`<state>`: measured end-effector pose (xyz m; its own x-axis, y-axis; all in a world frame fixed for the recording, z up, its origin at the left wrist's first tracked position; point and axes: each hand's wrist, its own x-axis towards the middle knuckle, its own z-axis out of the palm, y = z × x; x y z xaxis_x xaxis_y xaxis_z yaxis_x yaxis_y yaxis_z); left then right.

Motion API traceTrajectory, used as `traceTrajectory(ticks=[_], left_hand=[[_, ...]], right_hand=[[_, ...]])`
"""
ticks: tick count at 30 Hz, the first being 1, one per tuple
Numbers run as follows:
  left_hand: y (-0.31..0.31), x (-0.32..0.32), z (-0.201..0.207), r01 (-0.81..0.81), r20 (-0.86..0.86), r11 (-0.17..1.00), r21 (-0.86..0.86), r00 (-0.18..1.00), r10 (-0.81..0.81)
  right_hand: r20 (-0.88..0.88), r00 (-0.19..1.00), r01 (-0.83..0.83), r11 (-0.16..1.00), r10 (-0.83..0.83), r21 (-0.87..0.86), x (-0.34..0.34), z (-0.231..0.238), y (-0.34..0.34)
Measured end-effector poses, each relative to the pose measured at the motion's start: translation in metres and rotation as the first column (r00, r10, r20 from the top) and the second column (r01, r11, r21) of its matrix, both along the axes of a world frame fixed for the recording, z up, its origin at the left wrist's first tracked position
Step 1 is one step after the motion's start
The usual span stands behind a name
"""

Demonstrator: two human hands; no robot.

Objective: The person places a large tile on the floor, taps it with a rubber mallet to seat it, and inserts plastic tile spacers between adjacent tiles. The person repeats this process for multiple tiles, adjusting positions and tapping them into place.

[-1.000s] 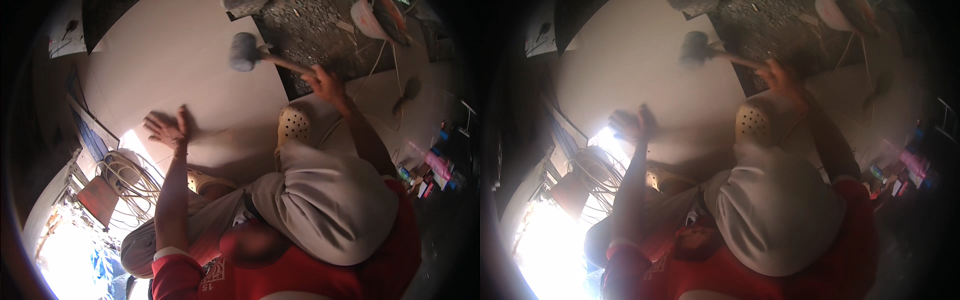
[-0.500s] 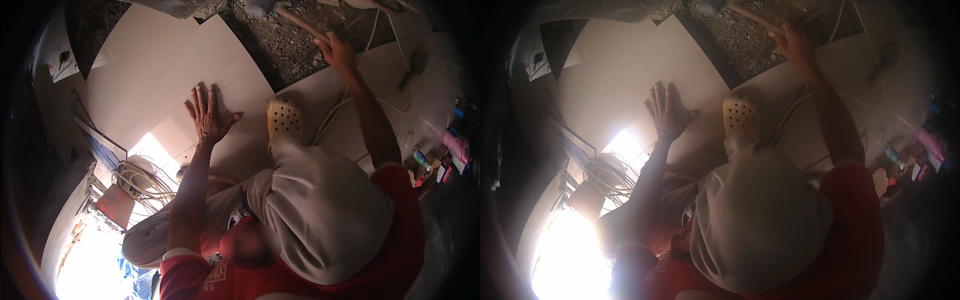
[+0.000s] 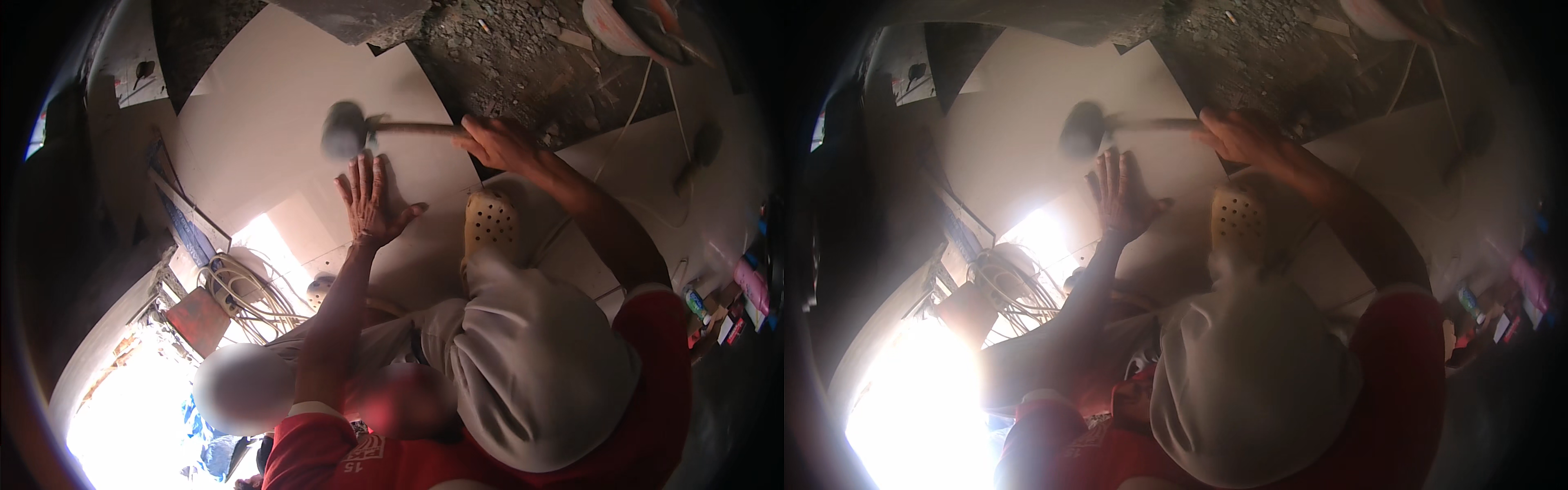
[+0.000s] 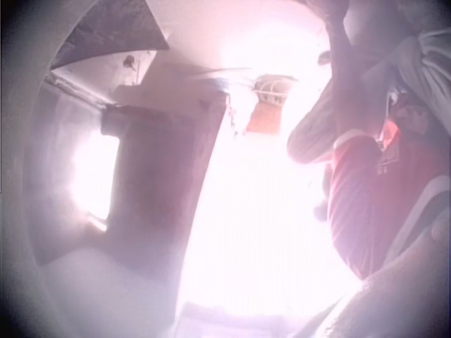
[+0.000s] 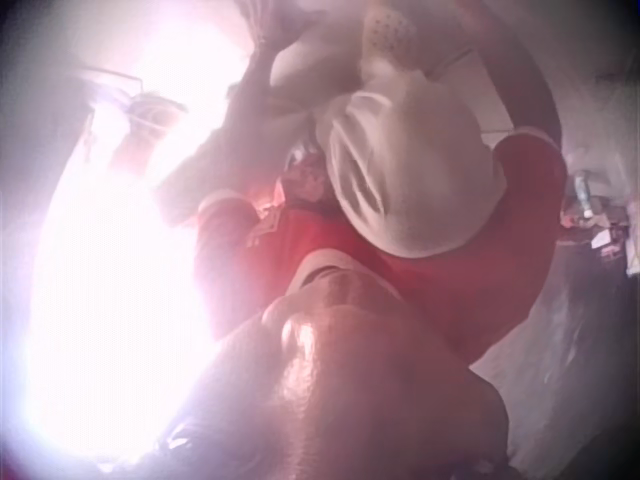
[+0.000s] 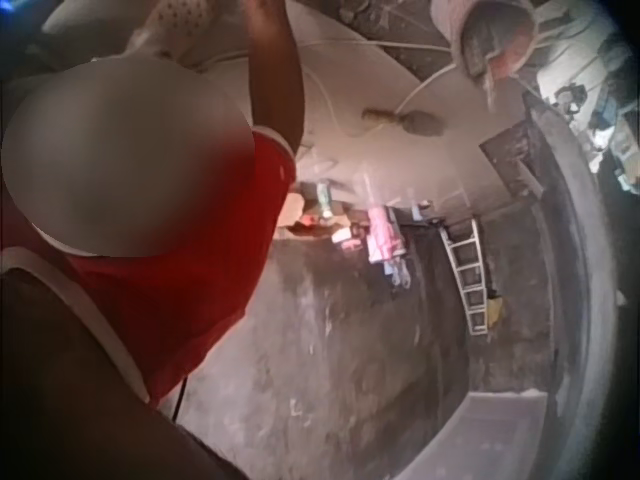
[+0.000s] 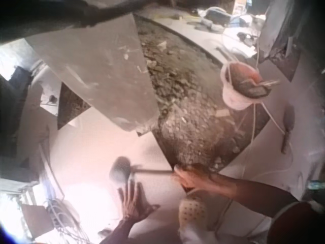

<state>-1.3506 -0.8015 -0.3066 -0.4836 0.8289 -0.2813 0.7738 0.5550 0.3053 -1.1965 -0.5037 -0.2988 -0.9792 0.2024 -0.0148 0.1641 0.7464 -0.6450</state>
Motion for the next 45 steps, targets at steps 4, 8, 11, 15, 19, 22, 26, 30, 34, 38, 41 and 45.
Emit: traceTrajectory(ticks=[4, 8, 11, 15, 19, 22, 26, 30, 34, 38, 41, 45], left_hand=[[0.004, -0.001, 0.0, -0.006, -0.048, 0.999, -0.038, 0.999, 0.005], [-0.001, -0.003, -0.003, 0.003, -0.009, 0.999, 0.038, 1.0, -0.003], [-0.004, -0.004, -0.005, 0.013, -0.005, 0.999, 0.048, 1.0, -0.012], [-0.001, -0.001, -0.004, -0.008, -0.05, 0.997, 0.073, 0.999, 0.012], [0.005, 0.0, 0.002, -0.031, -0.041, 0.999, 0.008, 0.999, 0.031], [0.008, 0.001, 0.006, -0.028, -0.022, 1.0, 0.011, 0.999, 0.029], [0.014, 0.005, 0.008, 0.034, 0.031, 0.993, 0.117, 0.999, -0.038], [0.023, 0.014, 0.005, 0.064, 0.007, 0.98, 0.188, 0.998, -0.066], [0.028, 0.021, 0.0, 0.089, -0.03, 0.971, 0.222, 0.996, -0.084], [0.026, 0.023, -0.002, 0.093, -0.029, 0.96, 0.263, 0.996, -0.089], [0.025, 0.023, 0.0, 0.097, -0.028, 0.968, 0.232, 0.995, -0.093], [0.027, 0.021, 0.002, 0.097, 0.007, 0.948, 0.304, 0.995, -0.104]], right_hand=[[-0.083, 0.99, 0.107, 0.992, -0.113, -0.066, -0.033, 0.003, -0.006], [-0.164, 0.977, 0.129, 0.991, -0.134, -0.041, -0.049, 0.01, -0.023], [-0.019, 0.988, 0.153, 0.987, -0.154, -0.058, -0.057, 0.011, -0.031], [0.105, 0.977, 0.196, 0.977, -0.187, -0.089, -0.062, 0.004, -0.034], [-0.077, 0.974, 0.214, 0.977, -0.215, -0.012, -0.049, -0.003, -0.033], [-0.147, 0.955, 0.261, 0.965, -0.258, 0.002, -0.02, -0.006, -0.025], [-0.172, 0.912, 0.374, 0.927, -0.373, -0.026, 0.045, -0.012, 0.023], [-0.032, 0.813, 0.579, 0.801, -0.581, 0.154, 0.109, -0.037, 0.081], [-0.034, 0.718, 0.649, 0.651, -0.695, 0.394, 0.129, -0.054, 0.121], [-0.302, 0.772, 0.612, 0.526, -0.559, 0.59, 0.111, -0.048, 0.121], [-0.3, 0.853, 0.506, 0.534, -0.428, 0.677, 0.087, -0.045, 0.087], [-0.022, 0.945, 0.318, 0.897, -0.327, 0.306, 0.069, -0.055, 0.042]])
